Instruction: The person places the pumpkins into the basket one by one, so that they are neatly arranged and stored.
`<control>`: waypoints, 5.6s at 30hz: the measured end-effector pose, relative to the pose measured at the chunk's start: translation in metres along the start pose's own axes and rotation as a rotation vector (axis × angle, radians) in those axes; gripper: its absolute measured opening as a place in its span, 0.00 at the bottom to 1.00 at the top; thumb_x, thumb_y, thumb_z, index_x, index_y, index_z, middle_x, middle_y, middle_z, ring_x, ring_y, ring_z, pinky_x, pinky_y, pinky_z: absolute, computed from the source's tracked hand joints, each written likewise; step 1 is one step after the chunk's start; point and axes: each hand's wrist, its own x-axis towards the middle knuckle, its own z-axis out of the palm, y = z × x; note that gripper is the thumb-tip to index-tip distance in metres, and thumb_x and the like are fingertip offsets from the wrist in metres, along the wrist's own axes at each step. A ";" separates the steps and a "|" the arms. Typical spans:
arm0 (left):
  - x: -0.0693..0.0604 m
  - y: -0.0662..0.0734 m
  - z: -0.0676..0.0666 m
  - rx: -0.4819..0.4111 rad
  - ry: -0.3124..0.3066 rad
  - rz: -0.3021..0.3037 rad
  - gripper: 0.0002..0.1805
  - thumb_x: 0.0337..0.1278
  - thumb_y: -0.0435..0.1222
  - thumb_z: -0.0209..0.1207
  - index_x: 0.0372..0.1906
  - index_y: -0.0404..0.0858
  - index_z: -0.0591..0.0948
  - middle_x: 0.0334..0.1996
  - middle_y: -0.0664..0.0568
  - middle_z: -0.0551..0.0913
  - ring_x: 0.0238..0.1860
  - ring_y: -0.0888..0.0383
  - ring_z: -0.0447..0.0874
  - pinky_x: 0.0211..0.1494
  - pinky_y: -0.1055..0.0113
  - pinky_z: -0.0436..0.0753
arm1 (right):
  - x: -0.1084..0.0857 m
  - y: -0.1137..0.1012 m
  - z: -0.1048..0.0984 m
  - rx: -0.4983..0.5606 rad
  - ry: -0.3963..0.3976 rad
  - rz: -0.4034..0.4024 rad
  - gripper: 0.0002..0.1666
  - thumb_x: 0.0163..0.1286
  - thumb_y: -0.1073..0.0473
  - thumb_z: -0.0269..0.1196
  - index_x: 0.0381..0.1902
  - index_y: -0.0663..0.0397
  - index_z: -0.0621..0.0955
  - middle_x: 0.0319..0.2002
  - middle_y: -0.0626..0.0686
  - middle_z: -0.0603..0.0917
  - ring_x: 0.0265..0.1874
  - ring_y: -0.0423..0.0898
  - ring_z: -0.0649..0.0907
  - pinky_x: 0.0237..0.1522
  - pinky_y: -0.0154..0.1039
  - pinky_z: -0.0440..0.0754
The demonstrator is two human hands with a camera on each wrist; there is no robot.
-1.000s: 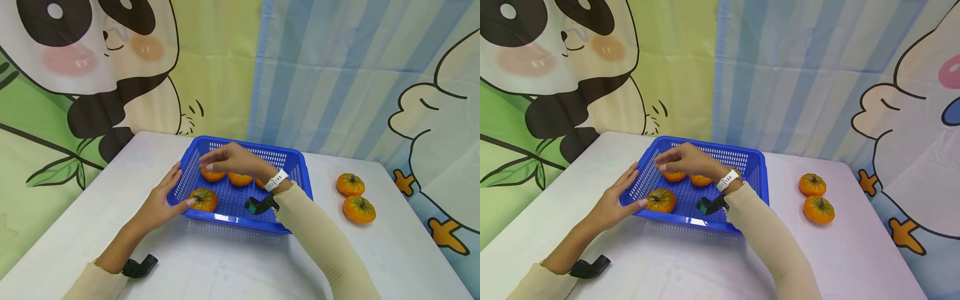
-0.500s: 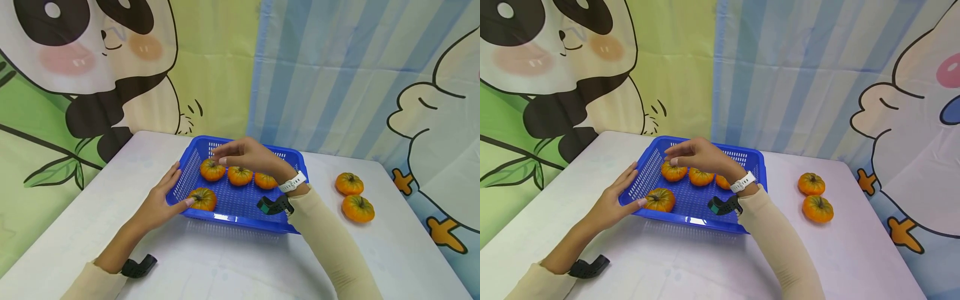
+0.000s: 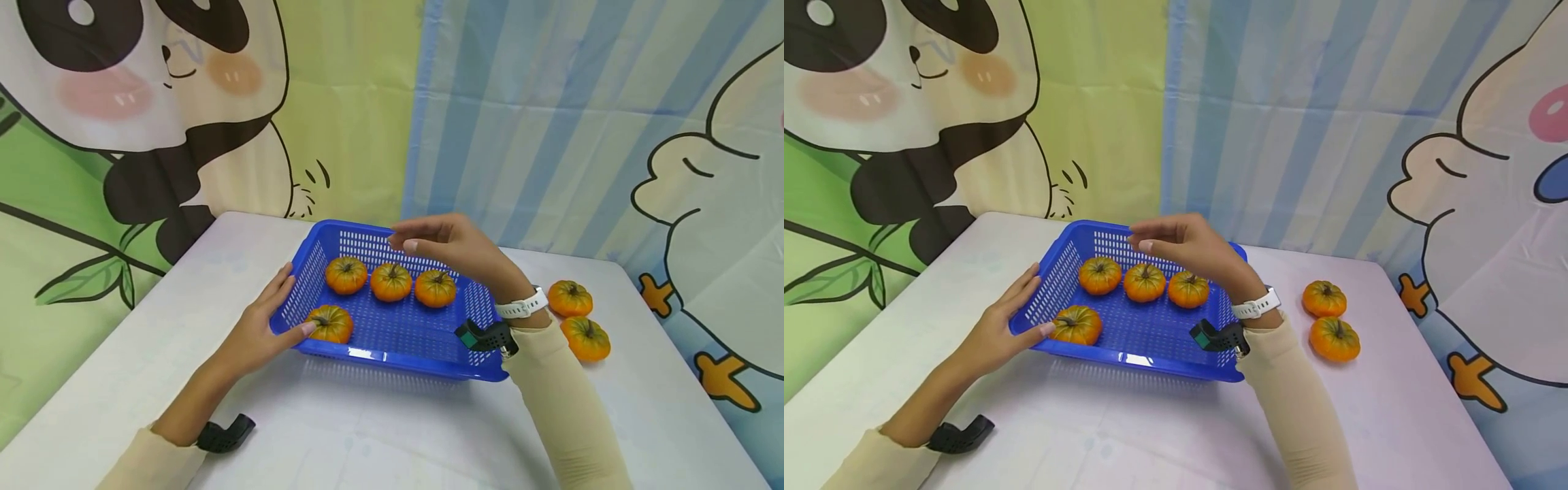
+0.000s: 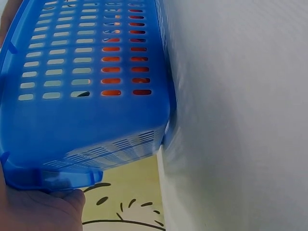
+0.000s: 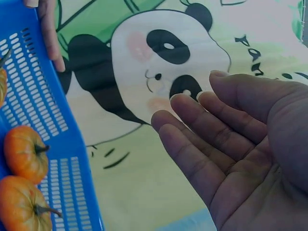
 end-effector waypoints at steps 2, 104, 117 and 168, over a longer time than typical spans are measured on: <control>0.000 0.000 0.001 0.003 -0.002 -0.002 0.50 0.57 0.52 0.64 0.76 0.34 0.53 0.78 0.52 0.43 0.76 0.45 0.43 0.68 0.39 0.58 | -0.008 0.003 -0.004 -0.008 0.022 0.016 0.19 0.72 0.59 0.60 0.59 0.57 0.80 0.49 0.53 0.85 0.51 0.47 0.83 0.54 0.42 0.79; -0.003 0.000 0.001 0.019 0.023 -0.006 0.49 0.58 0.53 0.63 0.76 0.34 0.53 0.78 0.52 0.44 0.76 0.45 0.43 0.68 0.38 0.58 | -0.263 0.185 -0.127 0.241 0.584 0.701 0.49 0.68 0.40 0.60 0.76 0.56 0.54 0.60 0.40 0.72 0.64 0.44 0.64 0.56 0.29 0.73; -0.003 0.002 0.000 0.004 0.024 0.011 0.48 0.59 0.51 0.63 0.75 0.32 0.54 0.78 0.51 0.45 0.76 0.45 0.44 0.68 0.39 0.57 | -0.263 0.184 -0.124 0.117 0.508 0.752 0.33 0.74 0.46 0.57 0.69 0.58 0.69 0.74 0.69 0.50 0.59 0.50 0.65 0.43 0.23 0.78; -0.002 0.001 0.000 0.023 0.007 0.001 0.49 0.58 0.53 0.62 0.76 0.34 0.54 0.78 0.52 0.44 0.76 0.45 0.43 0.68 0.38 0.57 | -0.221 0.151 -0.098 0.159 0.626 0.628 0.36 0.74 0.48 0.56 0.70 0.64 0.65 0.75 0.67 0.48 0.65 0.56 0.60 0.49 0.24 0.76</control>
